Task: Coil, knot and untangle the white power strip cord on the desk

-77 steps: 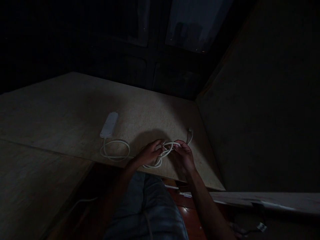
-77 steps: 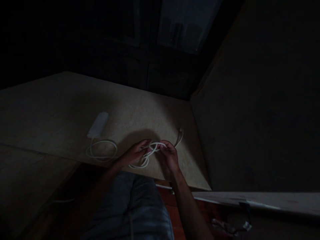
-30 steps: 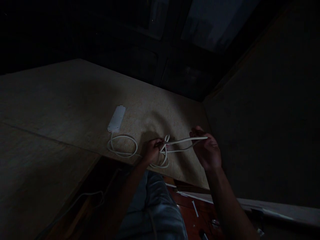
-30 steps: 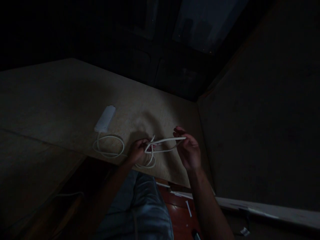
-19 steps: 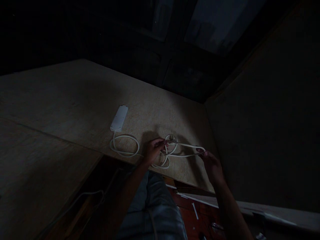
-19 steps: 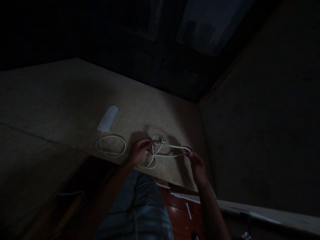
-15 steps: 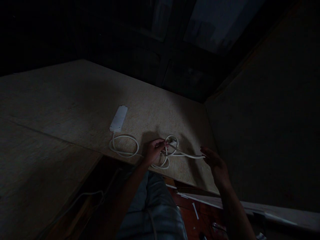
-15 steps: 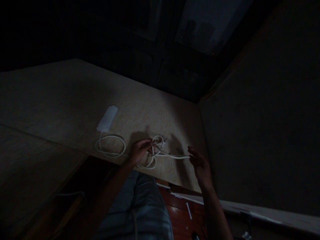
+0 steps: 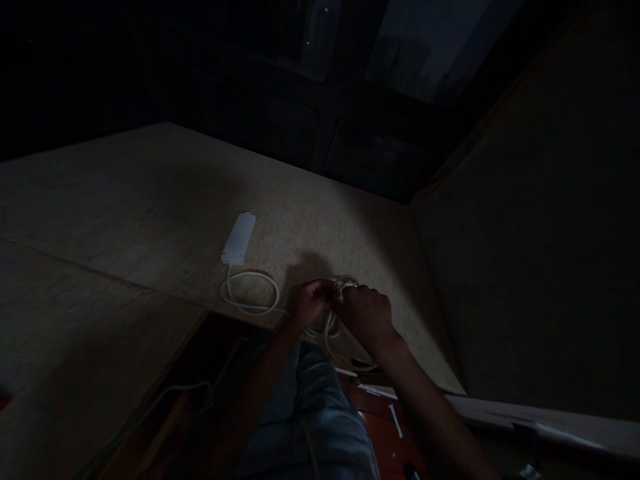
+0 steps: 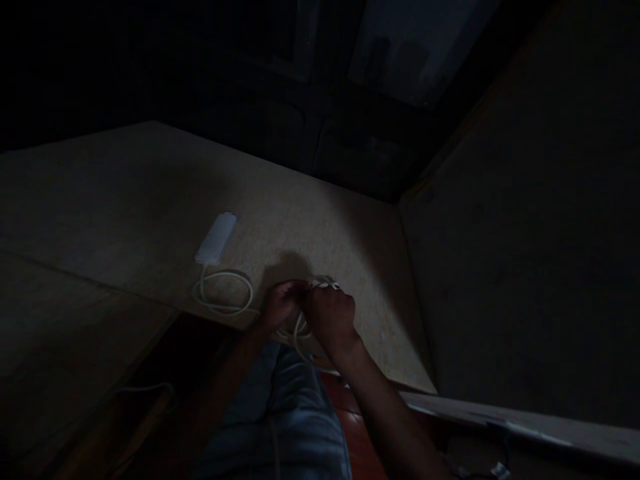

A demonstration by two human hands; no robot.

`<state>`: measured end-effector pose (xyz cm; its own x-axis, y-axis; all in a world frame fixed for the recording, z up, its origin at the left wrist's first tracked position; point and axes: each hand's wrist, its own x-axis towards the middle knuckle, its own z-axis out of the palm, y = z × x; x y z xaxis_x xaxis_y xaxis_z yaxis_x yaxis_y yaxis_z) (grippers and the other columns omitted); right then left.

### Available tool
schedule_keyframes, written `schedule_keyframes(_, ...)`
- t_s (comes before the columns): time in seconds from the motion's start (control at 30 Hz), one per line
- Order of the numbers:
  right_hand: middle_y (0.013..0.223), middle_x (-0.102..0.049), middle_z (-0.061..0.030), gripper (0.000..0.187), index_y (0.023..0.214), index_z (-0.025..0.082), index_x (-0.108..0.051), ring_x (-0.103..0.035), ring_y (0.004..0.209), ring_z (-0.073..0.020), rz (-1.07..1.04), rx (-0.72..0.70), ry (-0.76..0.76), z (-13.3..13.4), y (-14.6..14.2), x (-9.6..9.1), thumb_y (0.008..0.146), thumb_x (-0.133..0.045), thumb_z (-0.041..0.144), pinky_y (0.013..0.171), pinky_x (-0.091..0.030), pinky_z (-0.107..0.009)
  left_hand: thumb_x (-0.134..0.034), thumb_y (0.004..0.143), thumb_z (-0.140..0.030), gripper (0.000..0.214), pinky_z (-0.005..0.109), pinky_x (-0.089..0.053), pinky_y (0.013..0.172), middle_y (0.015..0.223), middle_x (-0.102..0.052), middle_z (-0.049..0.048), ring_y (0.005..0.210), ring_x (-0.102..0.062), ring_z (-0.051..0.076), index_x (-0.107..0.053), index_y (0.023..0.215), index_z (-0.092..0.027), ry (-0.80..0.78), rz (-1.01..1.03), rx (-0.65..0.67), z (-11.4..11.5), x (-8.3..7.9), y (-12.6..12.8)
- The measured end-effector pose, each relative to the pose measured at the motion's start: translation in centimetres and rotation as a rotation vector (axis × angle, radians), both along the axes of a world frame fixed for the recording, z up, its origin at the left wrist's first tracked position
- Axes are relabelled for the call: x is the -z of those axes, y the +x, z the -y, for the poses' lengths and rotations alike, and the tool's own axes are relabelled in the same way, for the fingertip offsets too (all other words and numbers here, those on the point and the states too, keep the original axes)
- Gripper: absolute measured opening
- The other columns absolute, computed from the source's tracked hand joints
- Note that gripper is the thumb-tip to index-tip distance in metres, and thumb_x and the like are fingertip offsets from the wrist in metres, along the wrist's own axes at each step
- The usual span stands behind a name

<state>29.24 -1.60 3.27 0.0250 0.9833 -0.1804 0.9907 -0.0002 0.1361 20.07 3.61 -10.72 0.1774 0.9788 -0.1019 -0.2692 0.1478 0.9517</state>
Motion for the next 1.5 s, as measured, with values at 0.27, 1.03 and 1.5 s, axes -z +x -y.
schedule_keyframes(0.27,0.098,-0.075,-0.0164,0.034,0.098,0.019,-0.075,-0.072,0.089,-0.0269,-0.090,0.128,-0.120,-0.4,1.6,0.8,0.091,-0.052,0.043,0.070,-0.049,-0.030,-0.071,0.069,-0.033,0.022,0.030,-0.054,0.074,0.084,-0.076,0.0071,0.078,-0.070,0.021,-0.074,0.082,-0.016,0.071,0.005,0.044,0.1,-0.1,-0.1)
schedule_keyframes(1.03,0.043,-0.021,0.0128,0.011,0.077,0.023,-0.067,-0.026,0.038,-0.0049,-2.162,0.267,0.732,2.6,13.0,3.0,0.079,-0.071,0.034,0.047,-0.040,-0.016,-0.077,0.065,-0.051,0.041,0.025,-0.049,0.056,0.062,-0.065,0.0004,0.057,-0.062,0.014,-0.068,0.082,-0.014,-0.019,0.121,-0.141,0.2,-0.2,0.0)
schedule_keyframes(1.5,0.048,-0.043,0.0104,0.022,0.074,0.021,-0.059,-0.043,0.041,-0.0075,-2.063,0.509,0.521,-2.5,18.9,9.8,0.071,-0.069,0.041,0.044,-0.043,-0.021,-0.077,0.067,-0.050,0.040,0.024,-0.050,0.056,0.061,-0.064,-0.0001,0.057,-0.063,0.014,-0.068,0.084,-0.015,-0.008,0.076,-0.127,0.2,-0.1,0.0)
